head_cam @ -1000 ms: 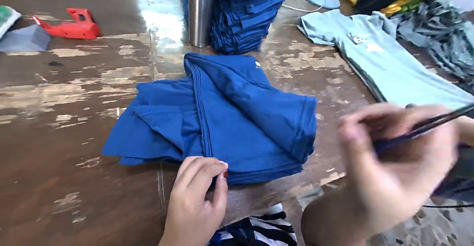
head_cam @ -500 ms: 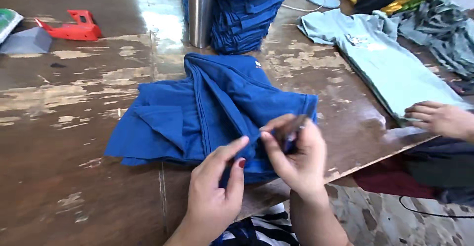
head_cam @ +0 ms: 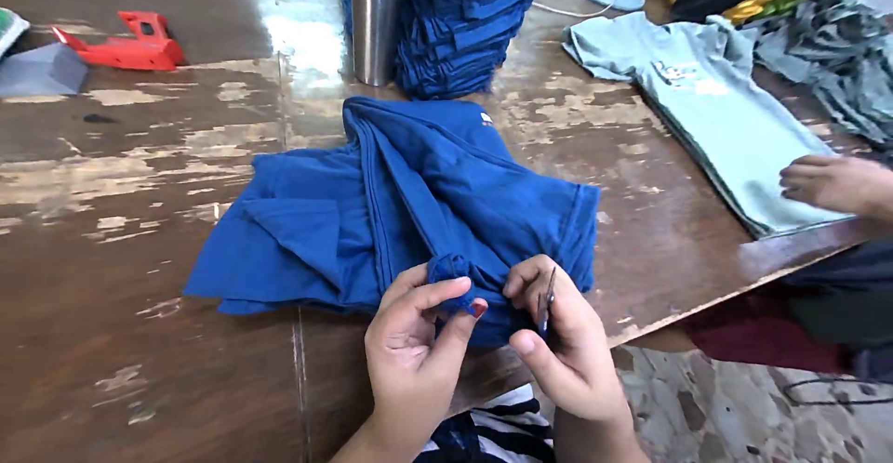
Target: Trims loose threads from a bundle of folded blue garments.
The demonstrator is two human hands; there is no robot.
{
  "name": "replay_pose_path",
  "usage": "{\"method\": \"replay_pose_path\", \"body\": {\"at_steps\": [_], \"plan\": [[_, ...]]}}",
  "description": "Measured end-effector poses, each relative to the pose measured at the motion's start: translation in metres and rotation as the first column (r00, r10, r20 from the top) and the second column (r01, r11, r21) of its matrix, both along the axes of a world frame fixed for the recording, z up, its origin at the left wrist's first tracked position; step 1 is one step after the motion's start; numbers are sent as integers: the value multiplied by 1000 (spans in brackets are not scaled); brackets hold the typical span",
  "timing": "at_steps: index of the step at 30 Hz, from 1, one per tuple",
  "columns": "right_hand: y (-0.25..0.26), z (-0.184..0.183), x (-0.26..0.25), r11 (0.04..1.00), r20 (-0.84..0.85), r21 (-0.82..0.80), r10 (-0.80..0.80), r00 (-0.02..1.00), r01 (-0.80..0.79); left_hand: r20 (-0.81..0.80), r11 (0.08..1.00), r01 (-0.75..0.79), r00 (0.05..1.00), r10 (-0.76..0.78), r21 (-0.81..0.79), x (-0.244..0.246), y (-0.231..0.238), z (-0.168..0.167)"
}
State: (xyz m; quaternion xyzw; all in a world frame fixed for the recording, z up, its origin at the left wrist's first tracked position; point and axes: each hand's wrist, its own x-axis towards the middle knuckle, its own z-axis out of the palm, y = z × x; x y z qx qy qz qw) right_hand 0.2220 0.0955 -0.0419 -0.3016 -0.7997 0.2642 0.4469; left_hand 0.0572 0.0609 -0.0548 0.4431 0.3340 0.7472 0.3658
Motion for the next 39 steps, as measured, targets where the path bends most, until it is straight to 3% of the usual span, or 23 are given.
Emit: {"method": "replay_pose_path", "body": {"at_steps": [5,14,27,33,39], "plan": [[-9,-1,4,998,150,59,-34,988,25,83,999,53,995,-52,-1,-5,-1,0],[-17,-3,-2,981,217,144,-160,963,130,212,979,205,956,-204,20,-16,-6,-1],[-27,1,-22,954,307,174,-288,907,244,123,963,248,958,-260,106,-18,-8,-7],[-26,-1,-21,949,283,184,-299,911,255,109,949,290,946,-304,125,-21,-10,-8],[-25,2,-26,951,231,150,-299,926,270,-4,953,279,960,-281,119,-20,-12,-8]]}}
